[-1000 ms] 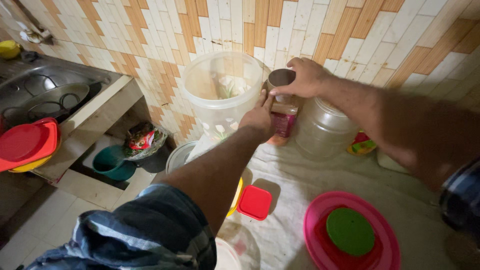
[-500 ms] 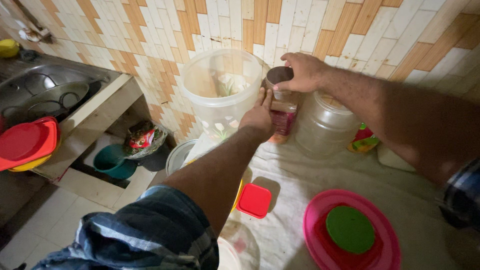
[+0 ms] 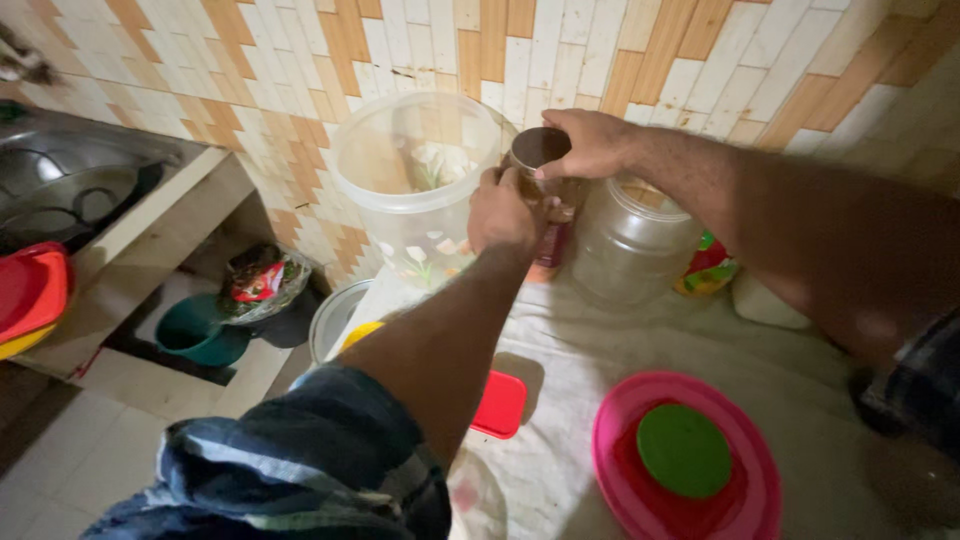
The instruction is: The person opens and closes plastic food containers and jars on a kitchen table, matching lids to containers, screwing lids onto small jars, and stacking lids and containers together. They handle a red canister, small jars, a tub, and a divided box, arranging the closed containers on the table.
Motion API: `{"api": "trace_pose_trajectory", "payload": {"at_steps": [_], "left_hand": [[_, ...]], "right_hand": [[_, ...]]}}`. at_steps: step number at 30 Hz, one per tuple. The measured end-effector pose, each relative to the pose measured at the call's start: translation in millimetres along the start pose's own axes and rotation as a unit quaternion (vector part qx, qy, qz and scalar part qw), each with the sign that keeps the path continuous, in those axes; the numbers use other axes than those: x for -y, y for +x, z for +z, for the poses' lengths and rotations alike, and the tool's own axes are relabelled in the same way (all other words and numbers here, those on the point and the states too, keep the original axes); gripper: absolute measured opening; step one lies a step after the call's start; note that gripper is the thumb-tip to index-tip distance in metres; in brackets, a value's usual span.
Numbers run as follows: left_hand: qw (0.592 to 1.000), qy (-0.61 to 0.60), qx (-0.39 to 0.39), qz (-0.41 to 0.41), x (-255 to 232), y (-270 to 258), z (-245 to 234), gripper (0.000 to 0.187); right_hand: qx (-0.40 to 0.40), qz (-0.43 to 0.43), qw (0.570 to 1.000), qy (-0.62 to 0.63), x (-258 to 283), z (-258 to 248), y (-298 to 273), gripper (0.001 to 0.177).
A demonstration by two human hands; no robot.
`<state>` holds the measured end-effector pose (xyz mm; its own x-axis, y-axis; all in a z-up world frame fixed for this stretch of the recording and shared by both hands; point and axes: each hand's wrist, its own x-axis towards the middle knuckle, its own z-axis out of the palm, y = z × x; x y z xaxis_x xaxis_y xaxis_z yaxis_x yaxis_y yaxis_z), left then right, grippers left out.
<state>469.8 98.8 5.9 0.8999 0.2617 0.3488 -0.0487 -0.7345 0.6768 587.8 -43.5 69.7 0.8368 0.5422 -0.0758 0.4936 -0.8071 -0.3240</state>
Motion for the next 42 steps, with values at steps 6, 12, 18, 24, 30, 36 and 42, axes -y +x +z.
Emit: {"api": "trace_pose_trajectory", "payload": {"at_steps": [6,12,18,24,30,36,42], "left_hand": [[0.992,-0.101,-0.040,-0.063,-9,-13,23,0.047],[0.988,-0.119,-0.075,-0.066,-7,-6,27,0.053],[0.989,-0.080,-0.066,-0.106,-6,0,34,0.053],[0.990,-0.080,-0.062,-0.096,-1,3,35,0.046],[0.987,-0.100,-0.085,-0.090,-2,0,32,0.043],[0.986,-0.109,-0.055,-0.114,-1,3,30,0.040],[0.991,-0.107,-0.052,-0.063,4,5,22,0.038]], "right_hand": [[-0.041,-0.043,0.998,-0.007,-6,5,-11,0.099],[-0.110,0.012,0.994,0.020,5,24,-16,0.094],[-0.169,0.010,0.985,0.018,6,35,-15,0.085],[-0.181,0.059,0.980,0.050,13,42,-16,0.073],[-0.219,0.053,0.974,0.041,11,53,-14,0.066],[-0.252,0.047,0.963,0.084,5,65,-3,0.065],[-0.233,0.057,0.967,0.090,-5,71,1,0.062]]}}
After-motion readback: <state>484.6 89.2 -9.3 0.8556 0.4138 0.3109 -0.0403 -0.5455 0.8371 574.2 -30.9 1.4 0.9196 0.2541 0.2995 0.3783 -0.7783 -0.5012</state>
